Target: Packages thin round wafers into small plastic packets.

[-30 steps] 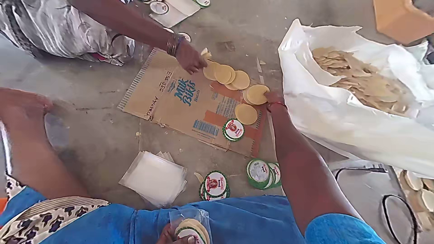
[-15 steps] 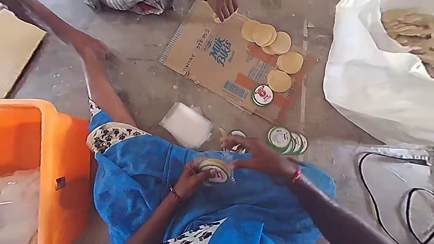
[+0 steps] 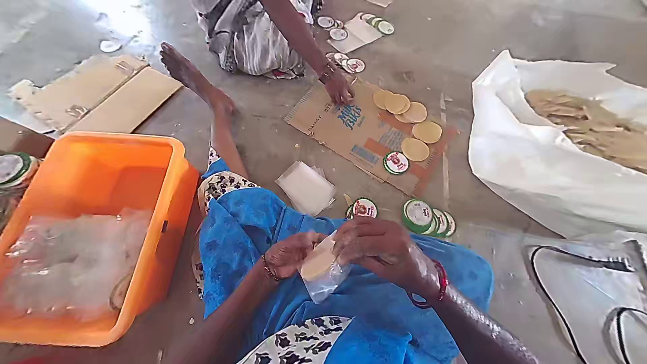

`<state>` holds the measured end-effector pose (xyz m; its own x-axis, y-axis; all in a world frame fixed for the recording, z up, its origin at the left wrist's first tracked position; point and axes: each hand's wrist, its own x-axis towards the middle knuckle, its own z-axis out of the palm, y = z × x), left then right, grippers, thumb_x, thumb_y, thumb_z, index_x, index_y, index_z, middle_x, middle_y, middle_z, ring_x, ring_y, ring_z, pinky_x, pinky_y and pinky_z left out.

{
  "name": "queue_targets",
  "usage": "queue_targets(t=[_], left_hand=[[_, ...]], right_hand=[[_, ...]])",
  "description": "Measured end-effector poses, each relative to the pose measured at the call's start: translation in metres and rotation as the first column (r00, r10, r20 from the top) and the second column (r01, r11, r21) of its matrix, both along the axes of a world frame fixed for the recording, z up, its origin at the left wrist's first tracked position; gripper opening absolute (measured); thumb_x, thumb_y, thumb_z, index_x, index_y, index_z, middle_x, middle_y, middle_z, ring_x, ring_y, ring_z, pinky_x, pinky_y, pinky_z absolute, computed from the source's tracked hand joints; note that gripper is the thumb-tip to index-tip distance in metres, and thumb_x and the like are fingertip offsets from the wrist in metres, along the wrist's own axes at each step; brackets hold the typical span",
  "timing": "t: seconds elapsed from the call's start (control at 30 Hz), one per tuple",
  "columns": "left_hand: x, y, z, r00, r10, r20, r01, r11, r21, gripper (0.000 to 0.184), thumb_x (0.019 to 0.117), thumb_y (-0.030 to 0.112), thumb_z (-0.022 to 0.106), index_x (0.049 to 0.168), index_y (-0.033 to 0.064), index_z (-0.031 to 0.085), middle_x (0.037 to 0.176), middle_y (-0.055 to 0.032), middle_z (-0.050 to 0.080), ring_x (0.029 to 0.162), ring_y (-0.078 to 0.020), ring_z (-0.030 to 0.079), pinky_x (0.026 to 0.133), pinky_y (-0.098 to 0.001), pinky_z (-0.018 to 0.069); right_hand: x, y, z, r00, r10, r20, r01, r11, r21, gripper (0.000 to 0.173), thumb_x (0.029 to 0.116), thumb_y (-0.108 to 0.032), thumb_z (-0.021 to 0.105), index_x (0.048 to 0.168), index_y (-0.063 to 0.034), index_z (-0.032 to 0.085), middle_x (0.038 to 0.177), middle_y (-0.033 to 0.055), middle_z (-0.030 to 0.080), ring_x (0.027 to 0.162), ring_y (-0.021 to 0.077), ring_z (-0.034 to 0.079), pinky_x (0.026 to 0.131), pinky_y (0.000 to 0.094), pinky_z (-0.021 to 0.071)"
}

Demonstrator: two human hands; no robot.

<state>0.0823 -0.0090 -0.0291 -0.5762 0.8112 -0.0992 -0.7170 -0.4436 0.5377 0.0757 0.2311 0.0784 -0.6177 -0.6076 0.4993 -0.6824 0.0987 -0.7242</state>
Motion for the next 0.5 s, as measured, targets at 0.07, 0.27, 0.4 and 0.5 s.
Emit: queue_targets(t=[0.07, 0.27, 0.4, 0.5], left_hand=[[0.011, 0.007, 0.014, 0.998, 0.062, 0.003, -0.062, 0.997, 0.055, 0.018, 0.0943, 0.023, 0.071, 0.110, 0.0146, 0.076, 0.103, -0.0022, 0.076, 0.093, -0.0117, 0.073, 0.084, -0.0310, 0.0607], [0.026, 0.011, 0.050, 0.911, 0.403, -0.091, -0.411, 0.866, -0.283, 0.018, 0.0895, -0.002, 0.068, 0.107, 0.0017, 0.067, 0.097, -0.0089, 0.075, 0.090, -0.0173, 0.074, 0.085, -0.0357, 0.0615], [0.035, 0.015, 0.058, 0.866, 0.446, -0.226, -0.499, 0.792, -0.350, 0.021, 0.0872, -0.003, 0.070, 0.107, 0.0009, 0.067, 0.096, -0.0072, 0.076, 0.089, -0.0156, 0.073, 0.084, -0.0346, 0.0615], [0.042, 0.019, 0.059, 0.820, 0.471, -0.326, -0.568, 0.742, -0.356, 0.021, 0.0854, -0.003, 0.073, 0.106, 0.0011, 0.068, 0.095, -0.0061, 0.076, 0.088, -0.0150, 0.073, 0.082, -0.0335, 0.0620]], right_hand=[[0.010, 0.008, 0.006, 0.993, -0.100, -0.063, 0.102, 0.994, 0.031, 0.014, 0.1010, -0.015, 0.065, 0.094, -0.0079, 0.074, 0.098, 0.0038, 0.076, 0.107, 0.0148, 0.070, 0.098, 0.0314, 0.0569], [0.042, 0.048, 0.017, 0.750, -0.661, -0.032, 0.661, 0.750, -0.013, 0.004, 0.0942, -0.014, 0.070, 0.097, -0.0114, 0.071, 0.098, -0.0042, 0.072, 0.093, 0.0048, 0.069, 0.084, 0.0245, 0.0600], [0.069, 0.038, 0.016, 0.688, -0.658, 0.306, 0.668, 0.739, 0.087, 0.017, 0.0967, -0.022, 0.068, 0.102, -0.0068, 0.073, 0.091, -0.0035, 0.073, 0.079, 0.0035, 0.068, 0.072, 0.0227, 0.0595], [0.080, 0.023, 0.007, 0.684, -0.635, 0.358, 0.622, 0.765, 0.168, 0.023, 0.0975, -0.028, 0.068, 0.098, -0.0055, 0.075, 0.089, -0.0021, 0.072, 0.077, -0.0002, 0.066, 0.070, 0.0175, 0.0564]])
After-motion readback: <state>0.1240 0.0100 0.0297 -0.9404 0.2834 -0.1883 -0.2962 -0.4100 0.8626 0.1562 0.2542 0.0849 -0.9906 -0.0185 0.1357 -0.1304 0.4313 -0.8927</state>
